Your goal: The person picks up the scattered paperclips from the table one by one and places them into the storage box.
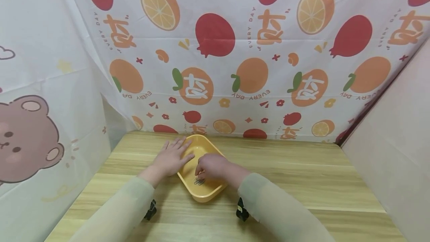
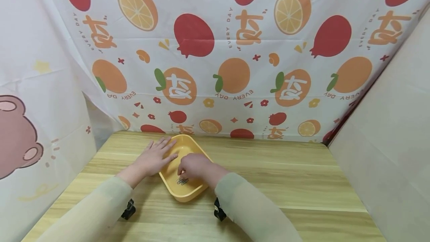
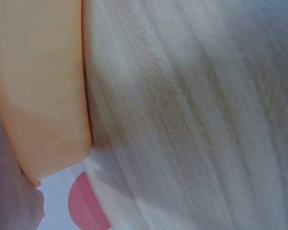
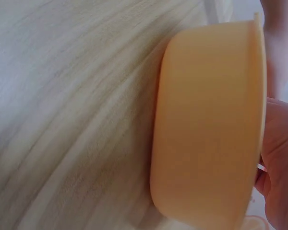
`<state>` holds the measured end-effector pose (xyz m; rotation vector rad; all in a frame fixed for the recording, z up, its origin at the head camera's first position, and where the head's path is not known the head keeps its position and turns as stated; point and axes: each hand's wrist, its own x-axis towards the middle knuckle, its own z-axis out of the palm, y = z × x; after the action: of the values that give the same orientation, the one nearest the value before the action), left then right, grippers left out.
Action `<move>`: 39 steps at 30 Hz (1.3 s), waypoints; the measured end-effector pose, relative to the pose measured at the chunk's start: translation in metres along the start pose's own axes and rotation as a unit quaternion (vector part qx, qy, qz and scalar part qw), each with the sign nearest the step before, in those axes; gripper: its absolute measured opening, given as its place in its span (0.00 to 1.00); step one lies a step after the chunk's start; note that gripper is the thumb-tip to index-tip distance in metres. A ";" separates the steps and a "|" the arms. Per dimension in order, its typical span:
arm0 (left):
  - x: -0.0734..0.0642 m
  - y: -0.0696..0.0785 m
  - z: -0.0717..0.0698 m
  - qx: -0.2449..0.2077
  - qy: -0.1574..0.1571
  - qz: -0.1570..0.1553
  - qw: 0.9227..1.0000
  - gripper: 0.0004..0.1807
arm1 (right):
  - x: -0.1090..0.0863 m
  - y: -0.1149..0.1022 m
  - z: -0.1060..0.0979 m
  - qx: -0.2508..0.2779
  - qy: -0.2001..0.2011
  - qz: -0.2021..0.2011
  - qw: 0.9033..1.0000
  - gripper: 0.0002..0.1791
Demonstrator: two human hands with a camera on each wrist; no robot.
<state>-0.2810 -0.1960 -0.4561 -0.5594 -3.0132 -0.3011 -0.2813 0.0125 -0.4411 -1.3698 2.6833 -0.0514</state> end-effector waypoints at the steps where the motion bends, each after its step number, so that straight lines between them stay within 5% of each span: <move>1: 0.000 0.000 0.000 0.000 0.000 -0.001 1.000 0.38 | -0.001 0.000 -0.002 0.000 0.003 -0.002 1.000 0.07; 15: -0.001 -0.002 0.005 -0.005 -0.003 -0.008 1.000 0.38 | -0.037 0.017 -0.010 0.018 0.055 0.003 0.998 0.10; 39: 0.002 -0.003 0.004 -0.016 0.003 0.005 1.000 0.40 | -0.150 0.072 0.017 0.082 0.142 0.077 0.983 0.09</move>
<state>-0.2838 -0.1972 -0.4606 -0.5747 -3.0048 -0.3492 -0.2502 0.1762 -0.4500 -1.1826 2.9261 -0.4758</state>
